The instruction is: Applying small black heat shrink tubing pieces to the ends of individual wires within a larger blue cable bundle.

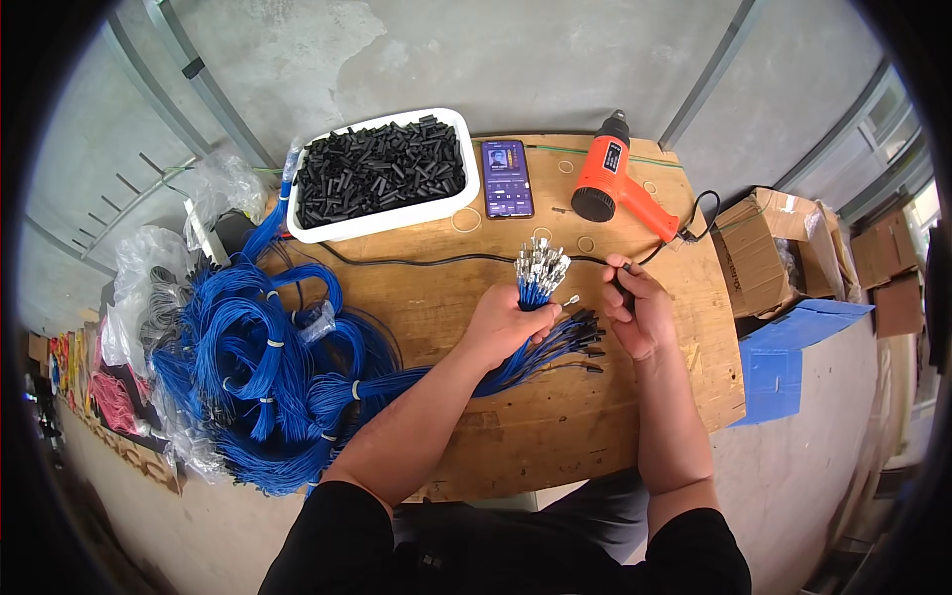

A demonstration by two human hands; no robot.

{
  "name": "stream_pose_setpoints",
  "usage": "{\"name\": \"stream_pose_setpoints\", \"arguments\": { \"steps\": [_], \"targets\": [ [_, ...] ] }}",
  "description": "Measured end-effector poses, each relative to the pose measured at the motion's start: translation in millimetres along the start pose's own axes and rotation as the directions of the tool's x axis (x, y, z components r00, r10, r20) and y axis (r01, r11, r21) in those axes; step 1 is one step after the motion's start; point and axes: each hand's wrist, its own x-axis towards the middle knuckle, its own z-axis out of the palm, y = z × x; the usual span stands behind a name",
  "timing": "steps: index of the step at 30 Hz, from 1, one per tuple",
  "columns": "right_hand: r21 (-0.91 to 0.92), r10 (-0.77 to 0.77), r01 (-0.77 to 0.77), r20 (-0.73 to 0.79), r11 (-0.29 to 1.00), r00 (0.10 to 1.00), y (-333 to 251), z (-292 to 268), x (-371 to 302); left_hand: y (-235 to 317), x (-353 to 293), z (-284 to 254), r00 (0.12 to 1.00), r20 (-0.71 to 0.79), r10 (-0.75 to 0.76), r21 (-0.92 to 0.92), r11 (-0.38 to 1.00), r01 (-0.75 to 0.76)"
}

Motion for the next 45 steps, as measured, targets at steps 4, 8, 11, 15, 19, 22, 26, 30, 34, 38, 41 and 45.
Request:
{"name": "stream_pose_setpoints", "arguments": {
  "steps": [4,8,11,15,19,22,26,30,34,38,41,45],
  "targets": [
    [-0.198,0.026,-0.026,-0.007,0.980,1.000,0.3,17.6,-6.0,0.8,-0.4,-0.2,1.000,-0.002,0.004,-0.025,1.000,-0.004],
    [-0.330,0.017,-0.023,-0.022,0.944,1.000,5.8,15.3,-5.9,3.7,-0.8,2.5,1.000,-0.014,-0.006,-0.056,0.998,0.005],
    [-0.324,0.001,-0.008,-0.022,0.946,1.000,7.5,12.9,-4.7,5.9,-1.7,1.7,1.000,0.000,-0.017,-0.049,0.999,0.017],
    [-0.382,0.053,-0.049,0.000,0.923,0.999,5.8,11.7,-5.2,2.5,-0.8,0.5,1.000,-0.019,-0.016,-0.074,0.997,0.015],
    [-0.347,0.043,-0.015,0.073,0.938,0.996,7.6,11.6,-5.3,3.7,-1.2,1.8,0.998,-0.046,-0.031,-0.133,0.991,0.024],
    [-0.375,0.026,0.000,0.066,0.927,0.997,9.1,13.4,-5.9,4.0,-0.4,1.7,0.997,-0.059,-0.058,-0.190,0.981,0.045],
    [-0.429,0.001,0.004,0.012,0.903,1.000,9.2,14.8,-7.0,2.4,0.5,0.4,0.994,-0.098,-0.056,-0.183,0.982,0.037],
    [-0.449,-0.023,0.011,-0.022,0.893,0.999,10.3,17.5,-7.7,-1.2,2.1,-4.2,0.996,-0.057,-0.062,-0.168,0.985,0.052],
    [-0.473,-0.037,0.022,-0.022,0.881,0.999,11.5,15.8,-7.9,-0.7,2.3,-3.0,0.997,-0.049,-0.053,-0.167,0.985,0.044],
    [-0.443,-0.012,0.004,-0.015,0.897,1.000,12.3,18.5,-9.3,-0.5,1.4,-2.9,0.997,-0.049,-0.059,-0.165,0.985,0.050],
    [-0.447,-0.013,0.005,-0.015,0.894,1.000,13.1,19.4,-9.6,0.7,1.1,-1.8,0.996,-0.055,-0.064,-0.157,0.986,0.055],
    [-0.485,-0.074,0.063,-0.004,0.872,0.997,15.2,18.5,-10.3,1.5,0.2,-2.0,0.998,-0.041,-0.050,-0.134,0.990,0.044]
  ]
}}
